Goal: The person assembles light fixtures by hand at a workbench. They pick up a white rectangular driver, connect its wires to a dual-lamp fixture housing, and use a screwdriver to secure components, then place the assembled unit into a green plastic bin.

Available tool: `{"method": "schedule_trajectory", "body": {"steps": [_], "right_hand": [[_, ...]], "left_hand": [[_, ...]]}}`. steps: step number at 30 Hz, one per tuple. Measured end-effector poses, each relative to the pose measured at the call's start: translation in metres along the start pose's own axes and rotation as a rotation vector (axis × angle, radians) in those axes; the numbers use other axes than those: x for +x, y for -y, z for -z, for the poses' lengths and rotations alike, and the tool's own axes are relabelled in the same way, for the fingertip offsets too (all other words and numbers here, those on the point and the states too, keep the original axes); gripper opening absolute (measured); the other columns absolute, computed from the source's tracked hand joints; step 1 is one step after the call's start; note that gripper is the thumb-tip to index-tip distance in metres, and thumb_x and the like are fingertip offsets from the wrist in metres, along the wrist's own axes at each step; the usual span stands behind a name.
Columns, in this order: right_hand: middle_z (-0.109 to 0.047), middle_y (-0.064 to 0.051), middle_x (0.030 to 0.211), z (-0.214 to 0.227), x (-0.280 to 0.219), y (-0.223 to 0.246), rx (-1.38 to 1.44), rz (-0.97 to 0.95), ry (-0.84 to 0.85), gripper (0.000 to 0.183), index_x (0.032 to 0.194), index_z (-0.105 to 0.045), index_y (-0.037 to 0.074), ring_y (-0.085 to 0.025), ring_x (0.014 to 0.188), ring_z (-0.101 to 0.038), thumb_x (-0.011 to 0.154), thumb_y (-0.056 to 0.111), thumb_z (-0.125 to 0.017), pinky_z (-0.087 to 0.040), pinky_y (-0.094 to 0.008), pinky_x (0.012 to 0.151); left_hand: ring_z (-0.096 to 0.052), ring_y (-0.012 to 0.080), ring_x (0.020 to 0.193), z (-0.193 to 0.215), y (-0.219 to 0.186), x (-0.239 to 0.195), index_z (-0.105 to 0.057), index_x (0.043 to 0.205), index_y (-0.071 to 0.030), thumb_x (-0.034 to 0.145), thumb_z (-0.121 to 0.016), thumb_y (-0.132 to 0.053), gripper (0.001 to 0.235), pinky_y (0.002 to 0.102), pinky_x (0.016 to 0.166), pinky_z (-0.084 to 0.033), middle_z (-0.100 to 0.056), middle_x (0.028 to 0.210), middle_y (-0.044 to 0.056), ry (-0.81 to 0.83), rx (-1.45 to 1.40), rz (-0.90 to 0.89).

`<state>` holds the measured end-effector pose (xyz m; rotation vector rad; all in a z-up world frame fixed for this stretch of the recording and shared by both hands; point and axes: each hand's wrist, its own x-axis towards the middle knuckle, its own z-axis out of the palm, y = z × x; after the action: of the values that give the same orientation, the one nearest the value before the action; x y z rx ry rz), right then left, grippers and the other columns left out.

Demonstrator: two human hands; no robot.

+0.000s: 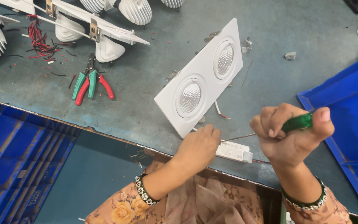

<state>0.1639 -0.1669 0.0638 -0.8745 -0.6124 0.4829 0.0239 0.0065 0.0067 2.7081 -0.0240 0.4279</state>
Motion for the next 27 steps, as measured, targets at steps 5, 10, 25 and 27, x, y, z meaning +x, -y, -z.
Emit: {"method": "schedule_trajectory", "body": {"steps": [5, 10, 25, 27], "right_hand": [[-0.027, 0.001, 0.045, 0.000, -0.002, -0.001, -0.009, 0.006, 0.002, 0.089, 0.054, -0.044, 0.001, -0.009, 0.045, -0.015, 0.103, 0.073, -0.032, -0.015, -0.028, 0.047], [-0.028, 0.000, 0.044, -0.005, -0.005, -0.001, -0.038, 0.008, 0.003, 0.086, 0.053, -0.043, 0.002, -0.010, 0.044, -0.015, 0.102, 0.071, -0.031, -0.015, -0.029, 0.045], [-0.035, -0.005, 0.043, -0.014, -0.018, -0.001, 0.007, 0.029, 0.073, 0.076, 0.058, -0.046, -0.002, -0.013, 0.044, -0.020, 0.097, 0.063, -0.036, -0.020, -0.033, 0.046], [-0.034, -0.005, 0.044, -0.015, -0.020, -0.002, -0.020, 0.051, 0.083, 0.076, 0.058, -0.045, 0.000, -0.012, 0.044, -0.020, 0.098, 0.064, -0.036, -0.019, -0.033, 0.046]], "left_hand": [[-0.065, 0.0321, 0.082, 0.004, 0.001, -0.005, -0.057, 0.091, -0.001, 0.069, -0.068, -0.001, 0.025, 0.041, 0.066, -0.054, -0.059, 0.089, 0.015, -0.037, -0.043, 0.006], [-0.065, 0.0320, 0.081, 0.003, 0.001, -0.005, -0.057, 0.091, -0.001, 0.070, -0.067, 0.000, 0.023, 0.041, 0.066, -0.054, -0.059, 0.089, 0.015, -0.043, -0.055, 0.018], [-0.067, 0.0277, 0.075, -0.013, -0.002, 0.002, -0.058, 0.091, -0.002, 0.081, -0.066, -0.004, 0.013, 0.039, 0.060, -0.055, -0.059, 0.086, 0.013, -0.017, 0.085, -0.046], [-0.067, 0.0284, 0.073, -0.013, -0.001, 0.004, -0.058, 0.090, -0.002, 0.081, -0.066, -0.004, 0.013, 0.040, 0.060, -0.055, -0.060, 0.086, 0.013, 0.017, 0.087, -0.046]]}}
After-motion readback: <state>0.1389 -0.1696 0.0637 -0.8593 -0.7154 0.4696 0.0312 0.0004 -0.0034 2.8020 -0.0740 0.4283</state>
